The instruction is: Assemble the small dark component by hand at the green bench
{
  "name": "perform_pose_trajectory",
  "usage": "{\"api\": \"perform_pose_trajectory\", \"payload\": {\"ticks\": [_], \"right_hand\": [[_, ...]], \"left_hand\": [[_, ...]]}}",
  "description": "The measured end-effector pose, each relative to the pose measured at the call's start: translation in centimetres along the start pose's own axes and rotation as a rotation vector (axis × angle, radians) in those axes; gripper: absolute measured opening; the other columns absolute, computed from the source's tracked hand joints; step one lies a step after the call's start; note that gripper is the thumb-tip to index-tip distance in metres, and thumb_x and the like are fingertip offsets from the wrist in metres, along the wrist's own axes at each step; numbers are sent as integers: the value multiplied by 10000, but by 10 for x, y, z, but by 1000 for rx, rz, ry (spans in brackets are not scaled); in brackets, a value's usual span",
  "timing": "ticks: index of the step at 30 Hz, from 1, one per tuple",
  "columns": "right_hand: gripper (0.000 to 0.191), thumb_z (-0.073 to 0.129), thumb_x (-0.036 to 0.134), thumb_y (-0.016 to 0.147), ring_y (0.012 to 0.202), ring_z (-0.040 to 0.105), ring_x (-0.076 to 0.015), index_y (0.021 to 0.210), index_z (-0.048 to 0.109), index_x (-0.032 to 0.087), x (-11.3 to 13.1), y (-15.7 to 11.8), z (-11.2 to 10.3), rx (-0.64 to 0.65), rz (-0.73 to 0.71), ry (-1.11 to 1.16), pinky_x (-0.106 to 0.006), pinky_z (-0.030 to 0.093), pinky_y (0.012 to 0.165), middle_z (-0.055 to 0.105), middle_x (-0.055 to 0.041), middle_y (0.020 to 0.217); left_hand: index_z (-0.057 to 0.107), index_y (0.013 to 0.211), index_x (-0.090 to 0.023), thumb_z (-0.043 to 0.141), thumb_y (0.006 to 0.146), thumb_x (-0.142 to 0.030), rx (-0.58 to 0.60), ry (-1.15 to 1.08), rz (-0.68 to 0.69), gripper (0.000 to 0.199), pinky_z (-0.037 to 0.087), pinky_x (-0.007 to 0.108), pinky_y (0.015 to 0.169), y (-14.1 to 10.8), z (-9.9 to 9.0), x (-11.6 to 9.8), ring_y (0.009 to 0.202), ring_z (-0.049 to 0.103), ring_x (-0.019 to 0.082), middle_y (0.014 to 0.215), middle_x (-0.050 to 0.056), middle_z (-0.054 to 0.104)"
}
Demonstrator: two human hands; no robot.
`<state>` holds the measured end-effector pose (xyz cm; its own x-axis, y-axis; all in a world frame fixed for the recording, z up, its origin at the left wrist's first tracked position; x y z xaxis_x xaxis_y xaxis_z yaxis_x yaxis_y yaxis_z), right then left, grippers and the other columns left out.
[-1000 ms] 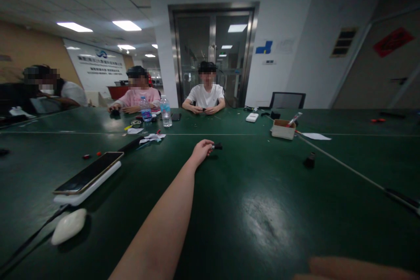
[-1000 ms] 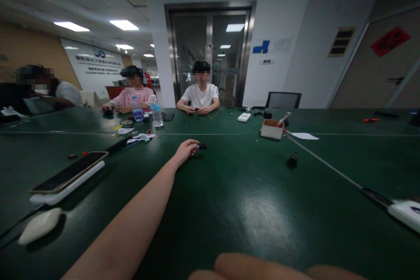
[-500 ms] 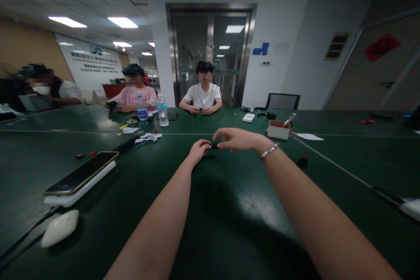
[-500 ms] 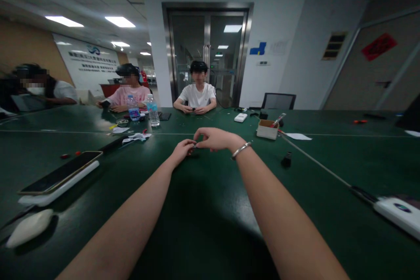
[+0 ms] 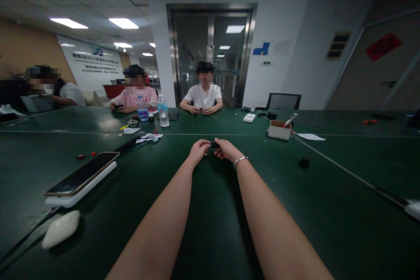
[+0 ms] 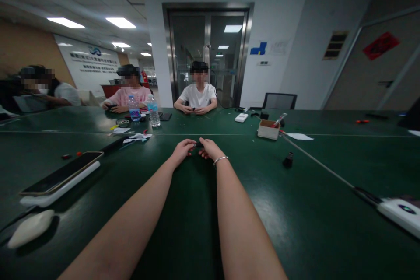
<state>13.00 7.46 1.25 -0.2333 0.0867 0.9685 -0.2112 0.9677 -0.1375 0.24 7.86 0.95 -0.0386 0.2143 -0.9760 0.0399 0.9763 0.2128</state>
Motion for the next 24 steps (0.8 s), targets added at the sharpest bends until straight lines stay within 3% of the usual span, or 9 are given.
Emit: {"api": "perform_pose_trajectory", "payload": {"ticks": [3, 8, 12, 19, 24], "right_hand": [[225, 452, 353, 896, 349, 457, -71, 917, 515, 138, -2, -2, 1, 59, -148, 215, -147, 322, 337, 551, 6, 505], [92, 537, 225, 855, 415, 519, -77, 876, 499, 145, -11, -6, -5, 133, -163, 402, -157, 407, 393, 624, -37, 591], [98, 579, 206, 832, 473, 561, -77, 853, 516, 133, -13, -6, -5, 143, -151, 436, -162, 447, 438, 651, -71, 673], [168, 668, 186, 753, 433, 520, -63, 840, 531, 140, -13, -6, -10, 55, -170, 478, -150, 417, 411, 543, 27, 530], [269, 682, 78, 690, 482, 554, -74, 922, 568, 152, -13, -8, -13, 57, -204, 487, -167, 456, 449, 577, 20, 587]], "left_hand": [[625, 856, -145, 558, 715, -186, 8, 38, 11, 161, 397, 169, 487, -2, 0, 0, 636, 517, 96, 738, 31, 584], [629, 835, -140, 575, 715, -205, 32, 71, 19, 146, 389, 176, 500, -4, 2, -1, 637, 531, 97, 723, 32, 595], [614, 832, -128, 556, 746, -253, 44, 32, 26, 162, 380, 184, 495, -3, 3, -2, 559, 503, 80, 650, 13, 570], [615, 872, -131, 628, 704, -327, 56, 67, 77, 258, 394, 189, 496, -4, 3, -4, 566, 495, 82, 659, 1, 549], [623, 900, -128, 641, 706, -287, 58, 100, 67, 252, 399, 184, 505, -4, 2, -2, 589, 508, 87, 673, 12, 560]]}}
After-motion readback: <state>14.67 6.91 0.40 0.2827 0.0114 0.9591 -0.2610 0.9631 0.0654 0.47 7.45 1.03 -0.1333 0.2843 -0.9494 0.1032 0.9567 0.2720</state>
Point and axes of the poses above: each hand's wrist, its own y-axis towards the middle knuckle, its own z-axis out of the palm, x = y × z, the point moved 7 cm from there along y, towards the middle knuckle
